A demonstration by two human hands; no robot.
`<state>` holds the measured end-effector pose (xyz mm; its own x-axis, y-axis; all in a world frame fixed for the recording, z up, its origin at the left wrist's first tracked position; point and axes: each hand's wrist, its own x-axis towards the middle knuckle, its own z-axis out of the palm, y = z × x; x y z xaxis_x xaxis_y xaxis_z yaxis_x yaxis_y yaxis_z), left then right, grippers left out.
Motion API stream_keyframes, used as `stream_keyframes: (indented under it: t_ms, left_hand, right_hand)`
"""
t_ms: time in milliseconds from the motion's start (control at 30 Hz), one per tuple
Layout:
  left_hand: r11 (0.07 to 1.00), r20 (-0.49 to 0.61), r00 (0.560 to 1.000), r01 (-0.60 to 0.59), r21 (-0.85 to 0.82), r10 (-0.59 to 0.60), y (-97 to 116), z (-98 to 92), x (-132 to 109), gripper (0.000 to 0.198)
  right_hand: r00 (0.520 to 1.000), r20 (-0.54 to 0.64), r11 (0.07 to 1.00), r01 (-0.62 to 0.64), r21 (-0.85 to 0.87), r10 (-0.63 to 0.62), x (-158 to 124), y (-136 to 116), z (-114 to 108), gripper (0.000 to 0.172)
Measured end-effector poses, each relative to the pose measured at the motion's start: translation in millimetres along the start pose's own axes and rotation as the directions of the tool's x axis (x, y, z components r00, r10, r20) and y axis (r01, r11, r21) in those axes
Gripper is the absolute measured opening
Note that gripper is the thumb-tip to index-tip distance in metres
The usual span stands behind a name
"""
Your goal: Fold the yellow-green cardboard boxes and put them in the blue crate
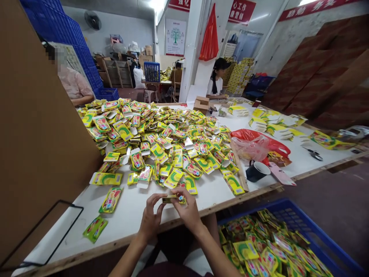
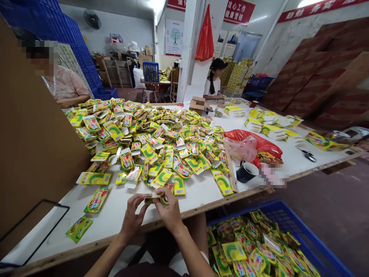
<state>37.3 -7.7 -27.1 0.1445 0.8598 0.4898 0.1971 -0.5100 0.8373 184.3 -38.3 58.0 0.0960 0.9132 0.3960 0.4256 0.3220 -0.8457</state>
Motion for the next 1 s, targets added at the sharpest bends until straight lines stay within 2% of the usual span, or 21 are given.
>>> stream_keyframes:
  t_ms: [167, 300, 367, 433, 500, 567, 667, 800, 867, 1000]
  left_hand:
    - [0.999, 0.019, 0.999, -0.044, -0.029, 0.045, -14.1, 2.1, -25.1, 0.035]
    - [0.995, 0.019, 0.998, 0.059, -0.085, -0.057, -9.4, 4.7, -27.0, 0.032]
    - [0.984, 0.088, 0.987, 0.141, -0.107, -0.132, -2.1, 3.4, -24.8, 0.032]
    - [0.969, 0.200, 0.963, 0.211, -0.131, -0.182, 7.1, -0.1, -20.4, 0.031]
    - [0.959, 0.293, 0.936, 0.246, -0.141, -0.197, 16.6, -4.0, -13.9, 0.027]
    - [0.961, 0.323, 0.925, 0.248, -0.119, -0.198, 24.4, -5.8, -6.1, 0.023]
    - [0.979, 0.254, 0.952, 0.193, -0.062, -0.171, 30.2, -1.1, 3.9, 0.020]
    - [0.978, 0.088, 0.983, 0.173, -0.114, -0.163, 28.9, 12.5, 9.1, 0.024]
    - [0.972, 0.075, 0.981, 0.189, -0.140, -0.180, 29.0, 15.8, 9.8, 0.025]
    - [0.978, 0.117, 0.979, 0.180, -0.103, -0.168, 37.2, 11.3, 13.4, 0.017]
  right_hand:
    - [0.996, 0.048, 0.992, -0.085, 0.091, 0.081, -35.7, 10.6, -7.5, 0.026]
    - [0.994, 0.027, 0.992, -0.111, 0.063, 0.110, -41.2, 20.8, -6.5, 0.024]
    - [0.991, -0.001, 0.990, -0.131, 0.052, 0.132, -40.4, 27.7, -3.5, 0.018]
    - [0.990, -0.013, 0.989, -0.140, 0.053, 0.141, -38.1, 34.0, -0.9, 0.017]
    - [0.992, 0.010, 0.991, -0.126, 0.048, 0.125, -33.7, 37.8, 0.2, 0.018]
    - [0.994, 0.048, 0.995, -0.095, 0.029, 0.094, -26.6, 38.6, 0.1, 0.017]
    - [0.997, 0.075, 0.999, -0.034, 0.002, 0.034, -13.3, 37.4, 0.8, 0.016]
    - [0.999, -0.017, 0.997, -0.048, 0.065, 0.049, -2.1, 38.8, 4.6, 0.016]
    - [0.998, -0.026, 0.995, -0.058, 0.080, 0.060, -1.5, 39.3, 4.4, 0.018]
    - [0.997, 0.083, 1.000, 0.000, 0.026, -0.002, -4.1, 33.9, -3.2, 0.011]
